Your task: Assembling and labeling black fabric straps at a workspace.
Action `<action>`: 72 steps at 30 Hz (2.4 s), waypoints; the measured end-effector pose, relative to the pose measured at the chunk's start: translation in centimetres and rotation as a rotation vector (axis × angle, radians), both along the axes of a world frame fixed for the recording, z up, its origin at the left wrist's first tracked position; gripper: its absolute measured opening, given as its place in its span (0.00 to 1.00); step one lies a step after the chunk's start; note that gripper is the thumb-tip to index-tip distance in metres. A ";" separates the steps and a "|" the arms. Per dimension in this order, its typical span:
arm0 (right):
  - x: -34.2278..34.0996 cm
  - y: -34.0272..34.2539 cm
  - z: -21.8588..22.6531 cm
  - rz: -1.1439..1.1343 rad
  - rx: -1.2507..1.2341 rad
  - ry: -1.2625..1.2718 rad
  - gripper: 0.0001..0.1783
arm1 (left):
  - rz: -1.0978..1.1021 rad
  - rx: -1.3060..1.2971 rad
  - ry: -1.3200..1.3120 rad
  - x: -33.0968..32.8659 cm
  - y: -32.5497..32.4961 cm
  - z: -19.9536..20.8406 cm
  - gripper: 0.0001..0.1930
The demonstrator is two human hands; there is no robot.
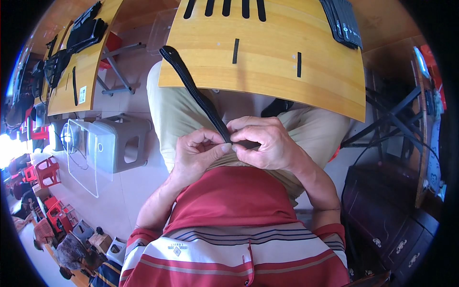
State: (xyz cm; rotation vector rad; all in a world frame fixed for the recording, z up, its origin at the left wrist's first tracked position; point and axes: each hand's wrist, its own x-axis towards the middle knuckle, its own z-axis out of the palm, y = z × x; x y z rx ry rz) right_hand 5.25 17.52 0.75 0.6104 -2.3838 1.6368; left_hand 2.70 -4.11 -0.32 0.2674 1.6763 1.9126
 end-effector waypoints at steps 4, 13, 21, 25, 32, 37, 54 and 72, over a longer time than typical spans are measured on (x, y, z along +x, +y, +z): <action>0.2 -0.3 0.1 -0.015 0.039 0.023 0.07 | -0.061 -0.038 0.052 -0.2 -0.4 -0.1 0.06; 0.6 -0.8 -0.8 -0.077 0.170 0.112 0.08 | -0.003 -0.142 0.107 0.8 0.3 0.5 0.06; 1.0 0.4 -0.8 0.007 -0.057 0.008 0.10 | 0.046 0.004 0.010 1.0 0.5 0.4 0.05; 1.1 0.5 -1.0 0.023 -0.059 -0.048 0.10 | 0.040 0.022 0.000 1.1 0.6 0.3 0.05; 1.4 0.4 -0.7 -0.002 -0.005 -0.043 0.08 | 0.013 -0.005 0.036 1.2 0.7 0.1 0.05; 1.6 -0.5 -0.8 -0.062 0.121 0.094 0.08 | 0.004 -0.034 0.031 1.2 0.5 -0.1 0.05; 1.6 -1.8 -1.9 -0.137 0.179 0.233 0.14 | 0.193 -0.045 -0.021 1.9 1.4 -0.3 0.10; 1.2 -1.2 -2.9 -0.057 -0.037 0.147 0.16 | 0.149 0.155 -0.164 1.3 0.6 -0.3 0.15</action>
